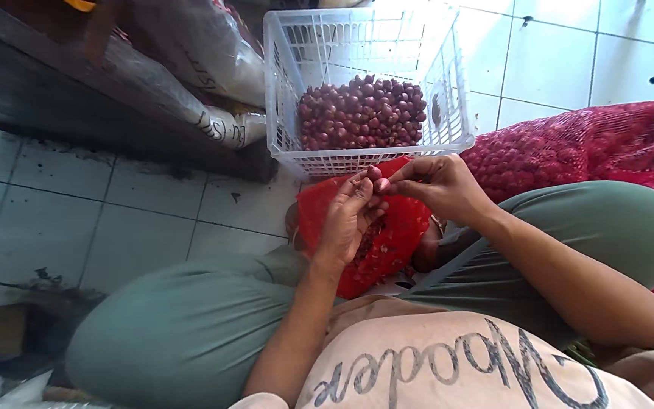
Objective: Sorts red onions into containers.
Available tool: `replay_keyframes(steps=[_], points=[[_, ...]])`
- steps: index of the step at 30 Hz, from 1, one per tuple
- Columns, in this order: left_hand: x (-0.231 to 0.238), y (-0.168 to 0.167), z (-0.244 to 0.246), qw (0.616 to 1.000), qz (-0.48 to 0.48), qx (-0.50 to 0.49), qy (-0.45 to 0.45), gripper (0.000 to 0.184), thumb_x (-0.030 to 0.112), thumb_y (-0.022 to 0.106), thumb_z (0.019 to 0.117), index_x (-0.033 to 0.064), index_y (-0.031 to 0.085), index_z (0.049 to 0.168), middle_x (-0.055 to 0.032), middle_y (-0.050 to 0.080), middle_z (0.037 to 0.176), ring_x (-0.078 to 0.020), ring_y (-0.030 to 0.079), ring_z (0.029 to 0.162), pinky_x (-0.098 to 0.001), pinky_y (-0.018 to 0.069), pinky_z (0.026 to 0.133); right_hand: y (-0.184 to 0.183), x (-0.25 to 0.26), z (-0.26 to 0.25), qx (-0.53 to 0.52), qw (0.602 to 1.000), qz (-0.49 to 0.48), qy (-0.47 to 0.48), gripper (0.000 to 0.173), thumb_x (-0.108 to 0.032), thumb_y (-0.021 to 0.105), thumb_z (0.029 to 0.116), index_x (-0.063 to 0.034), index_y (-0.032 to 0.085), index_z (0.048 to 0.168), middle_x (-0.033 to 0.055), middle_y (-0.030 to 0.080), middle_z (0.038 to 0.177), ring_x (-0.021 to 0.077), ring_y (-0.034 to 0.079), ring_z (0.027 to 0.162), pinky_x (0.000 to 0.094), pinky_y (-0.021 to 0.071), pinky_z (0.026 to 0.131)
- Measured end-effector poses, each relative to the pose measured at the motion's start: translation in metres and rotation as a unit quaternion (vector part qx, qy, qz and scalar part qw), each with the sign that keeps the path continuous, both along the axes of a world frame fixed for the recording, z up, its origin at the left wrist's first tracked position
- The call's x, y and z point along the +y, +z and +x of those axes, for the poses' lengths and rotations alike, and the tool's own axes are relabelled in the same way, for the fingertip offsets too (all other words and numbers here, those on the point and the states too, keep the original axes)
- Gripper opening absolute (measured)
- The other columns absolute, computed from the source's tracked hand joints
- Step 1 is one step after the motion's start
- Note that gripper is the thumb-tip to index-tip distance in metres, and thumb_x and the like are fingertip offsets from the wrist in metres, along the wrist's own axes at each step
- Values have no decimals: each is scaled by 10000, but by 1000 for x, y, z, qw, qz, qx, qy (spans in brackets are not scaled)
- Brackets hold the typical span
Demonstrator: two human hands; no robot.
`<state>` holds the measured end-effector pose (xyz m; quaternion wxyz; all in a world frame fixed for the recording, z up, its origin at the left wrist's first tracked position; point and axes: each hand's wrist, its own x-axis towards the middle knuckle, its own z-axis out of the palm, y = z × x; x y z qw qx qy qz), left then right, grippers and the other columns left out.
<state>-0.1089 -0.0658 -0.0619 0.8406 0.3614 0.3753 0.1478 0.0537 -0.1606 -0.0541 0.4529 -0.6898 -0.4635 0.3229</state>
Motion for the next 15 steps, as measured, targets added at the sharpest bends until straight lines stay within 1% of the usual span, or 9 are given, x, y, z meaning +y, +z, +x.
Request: replay_keyframes(steps=[2, 5, 8, 10, 11, 12, 13, 14, 15], points=[[1, 1, 0, 1000, -25, 1, -5, 184, 193, 460, 1091, 169, 621, 1177, 36, 682, 936, -32, 656, 731, -171, 566, 670, 1, 0, 2, 15, 1000, -12, 8, 63, -81, 689, 946, -48, 742, 944, -26, 714, 791, -36, 637, 676, 147, 543, 666], [2, 0, -1, 997, -61, -9, -34, 210, 231, 426, 1100, 174, 627, 1114, 36, 663, 859, -29, 642, 691, -160, 552, 643, 3, 0, 2, 40, 999, -31, 11, 34, -44, 684, 953, -28, 715, 957, -9, 710, 796, -9, 664, 684, 171, 580, 688], [3, 1, 0, 995, -91, -29, -30, 255, 277, 424, 1100, 176, 652, 1048, 34, 660, 833, -22, 639, 673, -151, 554, 636, 1, 0, 0, 43, 998, -46, 5, 36, -26, 702, 938, -19, 696, 973, 4, 699, 793, 8, 659, 672, 180, 577, 679], [5, 0, 0, 995, -88, -41, -2, 242, 273, 451, 1092, 182, 669, 1042, 40, 667, 852, -16, 646, 701, -147, 557, 659, 0, 0, 3, 9, 996, -83, 18, 43, -67, 708, 949, -26, 698, 961, 16, 702, 786, 42, 669, 674, 225, 588, 679], [6, -1, 0, 996, -81, -36, 16, 214, 260, 467, 1088, 185, 666, 1064, 41, 678, 879, -19, 661, 731, -155, 567, 688, 1, -1, 3, -23, 992, -112, 45, 92, -105, 685, 974, -22, 725, 963, 44, 711, 808, 89, 674, 705, 285, 581, 701], [7, -2, 0, 997, -72, -27, 32, 190, 245, 473, 1086, 186, 653, 1097, 39, 690, 914, -26, 678, 763, -166, 578, 717, 3, -2, 2, -53, 985, -143, 75, 187, -163, 635, 1020, -16, 748, 989, 85, 723, 870, 154, 681, 785, 363, 556, 752], [8, -3, 0, 997, -67, -20, 42, 173, 240, 481, 1084, 192, 644, 1116, 44, 695, 944, -28, 686, 783, -171, 582, 732, 4, -3, -1, -72, 980, -161, 96, 268, -211, 576, 1058, -13, 756, 1041, 129, 726, 1002, 217, 680, 937, 419, 527, 841], [8, -3, -1, 996, -66, -13, 52, 162, 244, 492, 1079, 196, 642, 1120, 48, 698, 955, -25, 689, 784, -172, 585, 730, 3, -4, -3, -73, 978, -161, 110, 317, -222, 536, 1073, -1, 749, 1155, 198, 687, 1249, 303, 643, 1197, 471, 492, 1020], [8, -3, -1, 996, -69, -8, 58, 158, 257, 501, 1075, 198, 643, 1112, 49, 694, 945, -20, 687, 773, -166, 585, 715, 0, -4, -4, -65, 982, -139, 108, 332, -217, 533, 1071, 14, 718, 1222, 233, 626, 1346, 337, 599, 1270, 479, 471, 1063]])
